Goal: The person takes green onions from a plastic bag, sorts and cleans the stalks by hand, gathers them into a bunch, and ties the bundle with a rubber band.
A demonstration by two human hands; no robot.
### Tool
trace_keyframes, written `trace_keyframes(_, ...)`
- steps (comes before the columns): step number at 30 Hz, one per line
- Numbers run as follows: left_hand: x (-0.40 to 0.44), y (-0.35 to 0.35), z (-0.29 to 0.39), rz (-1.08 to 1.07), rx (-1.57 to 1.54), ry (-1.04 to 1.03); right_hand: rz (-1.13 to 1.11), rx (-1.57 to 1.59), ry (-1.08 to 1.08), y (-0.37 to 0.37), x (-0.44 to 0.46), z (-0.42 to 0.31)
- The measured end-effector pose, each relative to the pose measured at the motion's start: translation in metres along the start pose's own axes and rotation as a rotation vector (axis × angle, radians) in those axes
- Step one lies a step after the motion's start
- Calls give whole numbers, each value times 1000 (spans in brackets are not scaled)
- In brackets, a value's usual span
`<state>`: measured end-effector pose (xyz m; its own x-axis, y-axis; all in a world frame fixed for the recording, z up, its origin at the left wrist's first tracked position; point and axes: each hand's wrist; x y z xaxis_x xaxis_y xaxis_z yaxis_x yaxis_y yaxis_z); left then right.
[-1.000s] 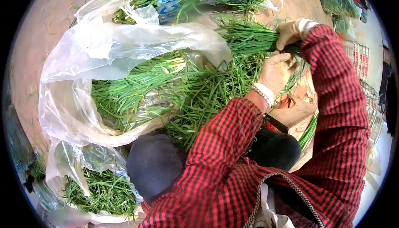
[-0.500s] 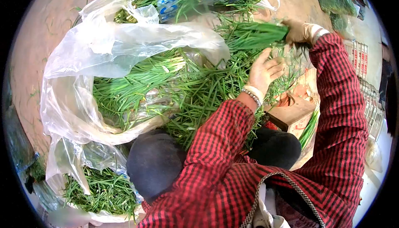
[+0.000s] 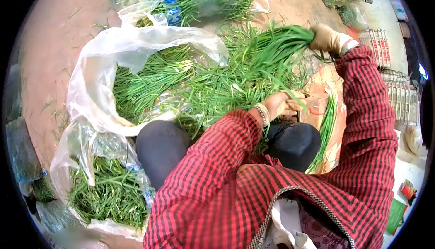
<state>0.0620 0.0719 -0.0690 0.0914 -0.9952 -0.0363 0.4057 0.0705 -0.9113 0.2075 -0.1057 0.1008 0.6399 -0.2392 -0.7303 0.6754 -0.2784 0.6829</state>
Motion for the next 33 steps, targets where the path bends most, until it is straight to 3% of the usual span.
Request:
trace_keyframes(1,-7,-10,-5,-93,36,-31,-206,-152,-20,-4,-25,-18)
trace_keyframes(2,-12,-21,-10,-159,55,-52,-336,57,-127,-6,-54,-34)
trace_keyframes(3,-17,-34,-13,-160,70,-45,-324,68,-123,-7,-68,-30)
trace_keyframes(5,-28,-53,-16,-76,-195,-121,47,221,-82,-11,-87,-25)
trace_keyframes(6,-31,-60,-14,-92,-292,-205,96,237,-55,-22,-97,-16)
trace_keyframes(7,-31,-60,-1,-40,-301,-239,-46,268,-71,-20,-110,-28)
trace_keyframes(9,-41,-67,16,46,-398,-228,-46,259,55,-52,-136,-27)
trace_keyframes(12,-44,-75,19,336,-571,-415,224,183,328,-136,-162,-20)
trace_keyframes(13,-45,-67,12,342,-530,-399,336,183,366,-165,-178,-32)
trace_keyframes(17,-67,-66,-4,567,-304,-288,429,390,371,-235,-208,-50)
trace_keyframes(18,-75,-69,-3,518,-278,-236,461,467,385,-246,-214,-52)
trace_keyframes(19,-85,-71,-3,469,-254,-181,396,569,436,-253,-217,-49)
trace_keyframes(21,-102,-85,-2,670,-149,-155,328,904,646,-254,-217,-36)
trace_keyframes(23,-120,-86,6,674,23,-119,170,1195,576,-246,-210,-19)
trace_keyframes(25,-139,-115,12,758,249,-78,-185,1691,447,-246,-208,-24)
trace_keyframes(27,-157,-144,11,745,476,-80,-576,1893,653,-260,-193,-35)
trace_keyframes(28,-171,-169,16,704,667,-95,-657,1852,809,-250,-192,-49)
trace_keyframes(31,-195,-162,-3,530,695,-180,-251,2347,857,-209,-217,-76)
trace_keyframes(33,-222,-157,3,575,814,39,-54,2375,1076,-193,-191,-70)
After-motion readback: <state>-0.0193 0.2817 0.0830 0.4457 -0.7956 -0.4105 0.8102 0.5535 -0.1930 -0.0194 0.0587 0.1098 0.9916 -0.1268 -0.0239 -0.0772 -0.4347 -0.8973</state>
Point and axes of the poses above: each hand's wrist, its own x-axis towards the middle knuckle, its own y-axis out of the back of the hand, z = x × y, and after that the axes turned 15 degrees about x, right-handed
